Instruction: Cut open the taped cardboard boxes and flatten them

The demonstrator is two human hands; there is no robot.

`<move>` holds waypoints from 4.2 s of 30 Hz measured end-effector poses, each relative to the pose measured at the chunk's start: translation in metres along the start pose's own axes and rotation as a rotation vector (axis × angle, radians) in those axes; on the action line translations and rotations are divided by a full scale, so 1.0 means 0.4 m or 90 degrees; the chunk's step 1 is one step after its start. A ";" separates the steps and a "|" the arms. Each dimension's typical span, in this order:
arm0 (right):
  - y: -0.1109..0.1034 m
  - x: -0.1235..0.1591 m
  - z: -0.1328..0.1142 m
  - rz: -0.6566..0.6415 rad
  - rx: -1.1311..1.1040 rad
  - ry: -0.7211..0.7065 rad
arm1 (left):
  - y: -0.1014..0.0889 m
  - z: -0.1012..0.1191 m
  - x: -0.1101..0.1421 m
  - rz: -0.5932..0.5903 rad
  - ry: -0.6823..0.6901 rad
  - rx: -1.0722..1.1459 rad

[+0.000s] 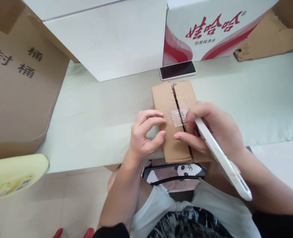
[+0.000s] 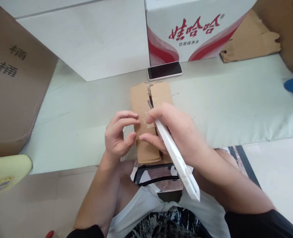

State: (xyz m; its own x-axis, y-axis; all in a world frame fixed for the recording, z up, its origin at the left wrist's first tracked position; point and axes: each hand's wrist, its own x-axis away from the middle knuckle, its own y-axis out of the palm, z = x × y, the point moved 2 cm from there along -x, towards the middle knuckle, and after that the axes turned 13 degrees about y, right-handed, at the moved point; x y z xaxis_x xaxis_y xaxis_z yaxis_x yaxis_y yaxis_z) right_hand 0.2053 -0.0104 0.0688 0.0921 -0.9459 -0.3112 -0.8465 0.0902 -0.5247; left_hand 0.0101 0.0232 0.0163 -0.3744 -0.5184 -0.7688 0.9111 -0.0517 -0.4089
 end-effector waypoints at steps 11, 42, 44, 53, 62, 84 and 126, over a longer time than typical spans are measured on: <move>0.005 -0.001 0.003 -0.063 0.080 -0.026 | -0.002 0.025 -0.008 0.002 -0.063 0.238; 0.004 -0.003 -0.005 -0.104 0.098 0.003 | -0.008 0.032 -0.016 -0.025 -0.173 0.320; 0.005 -0.002 -0.005 -0.103 0.097 0.002 | -0.007 0.033 -0.017 -0.028 -0.171 0.315; 0.005 -0.003 -0.002 -0.099 0.101 -0.020 | -0.008 0.034 -0.021 -0.023 -0.156 0.319; 0.001 -0.002 0.002 -0.099 0.116 -0.006 | -0.023 0.012 -0.005 0.001 -0.151 0.292; -0.002 -0.009 0.039 -0.127 0.061 0.056 | -0.442 0.106 0.408 -0.158 -0.823 -0.468; -0.014 0.001 0.034 -0.075 0.019 0.071 | -0.338 0.183 0.455 -0.378 -0.838 -0.631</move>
State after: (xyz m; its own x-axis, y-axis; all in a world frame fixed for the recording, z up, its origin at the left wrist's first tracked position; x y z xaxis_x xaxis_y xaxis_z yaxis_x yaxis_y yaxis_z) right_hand 0.2172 -0.0073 0.0608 0.1301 -0.9789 -0.1576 -0.8172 -0.0159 -0.5761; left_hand -0.1687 -0.1265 -0.0323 0.2449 -0.9357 0.2541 0.0865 -0.2399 -0.9669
